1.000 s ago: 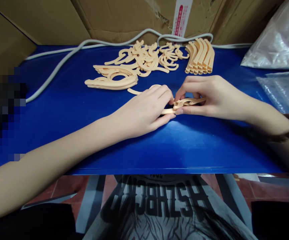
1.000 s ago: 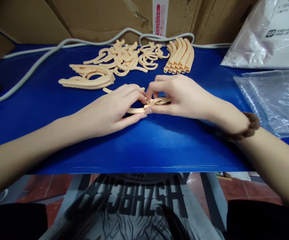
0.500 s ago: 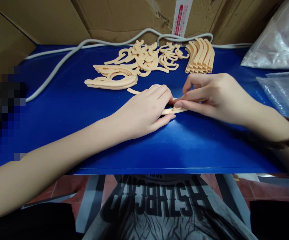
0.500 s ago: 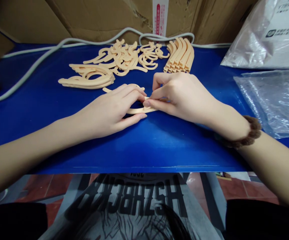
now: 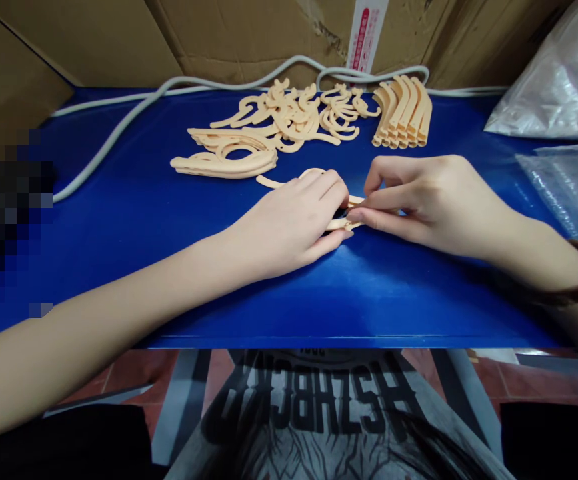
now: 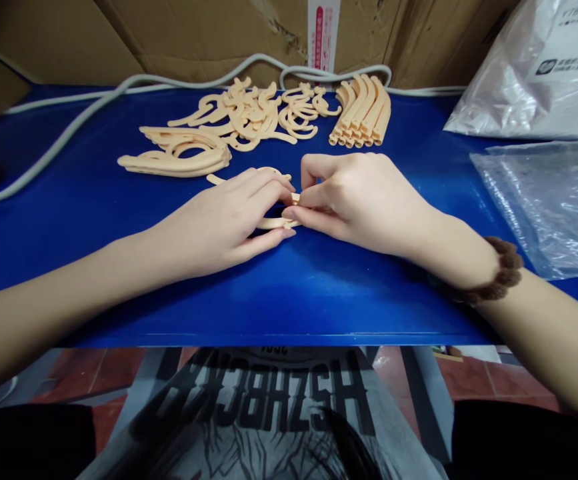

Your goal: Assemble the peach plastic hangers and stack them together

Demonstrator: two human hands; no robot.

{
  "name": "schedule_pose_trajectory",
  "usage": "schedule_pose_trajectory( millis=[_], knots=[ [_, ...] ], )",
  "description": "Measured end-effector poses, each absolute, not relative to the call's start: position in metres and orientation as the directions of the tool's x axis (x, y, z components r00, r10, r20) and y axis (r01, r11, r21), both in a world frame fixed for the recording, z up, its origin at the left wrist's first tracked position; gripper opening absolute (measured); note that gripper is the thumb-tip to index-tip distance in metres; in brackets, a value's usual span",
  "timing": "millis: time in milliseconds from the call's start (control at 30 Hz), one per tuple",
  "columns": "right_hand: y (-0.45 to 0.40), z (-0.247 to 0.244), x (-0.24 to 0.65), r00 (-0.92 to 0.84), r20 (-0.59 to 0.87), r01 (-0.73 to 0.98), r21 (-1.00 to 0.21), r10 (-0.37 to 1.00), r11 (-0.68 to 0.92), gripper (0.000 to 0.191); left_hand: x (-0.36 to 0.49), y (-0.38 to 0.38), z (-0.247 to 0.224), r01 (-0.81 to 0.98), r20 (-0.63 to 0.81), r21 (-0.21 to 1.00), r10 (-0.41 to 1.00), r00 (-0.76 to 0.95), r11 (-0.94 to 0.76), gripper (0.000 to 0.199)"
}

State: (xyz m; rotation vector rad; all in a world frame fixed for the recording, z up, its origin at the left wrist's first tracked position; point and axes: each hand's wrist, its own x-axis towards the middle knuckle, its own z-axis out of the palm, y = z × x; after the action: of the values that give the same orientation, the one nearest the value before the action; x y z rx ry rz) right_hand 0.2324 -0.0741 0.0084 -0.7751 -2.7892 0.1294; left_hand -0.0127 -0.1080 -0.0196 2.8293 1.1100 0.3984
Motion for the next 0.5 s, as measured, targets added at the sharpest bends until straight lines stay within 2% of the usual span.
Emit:
schedule_pose_trajectory(
  millis=[233, 500],
  knots=[
    [-0.0712, 0.0086, 0.2295, -0.839, 0.223, 0.429, -0.288, 0.496, 0.856, 0.044, -0.0128, -0.1073, -0.0205, 0.642, 0.225, 0.164, 0.662, 0.715, -0.749, 0.029],
    [-0.0704, 0.0062, 0.2263, -0.842, 0.181, 0.425, -0.358, 0.508, 0.831, 0.040, -0.0118, -0.1083, -0.0216, 0.638, 0.255, 0.094, 0.638, 0.727, -0.764, 0.034]
  ],
)
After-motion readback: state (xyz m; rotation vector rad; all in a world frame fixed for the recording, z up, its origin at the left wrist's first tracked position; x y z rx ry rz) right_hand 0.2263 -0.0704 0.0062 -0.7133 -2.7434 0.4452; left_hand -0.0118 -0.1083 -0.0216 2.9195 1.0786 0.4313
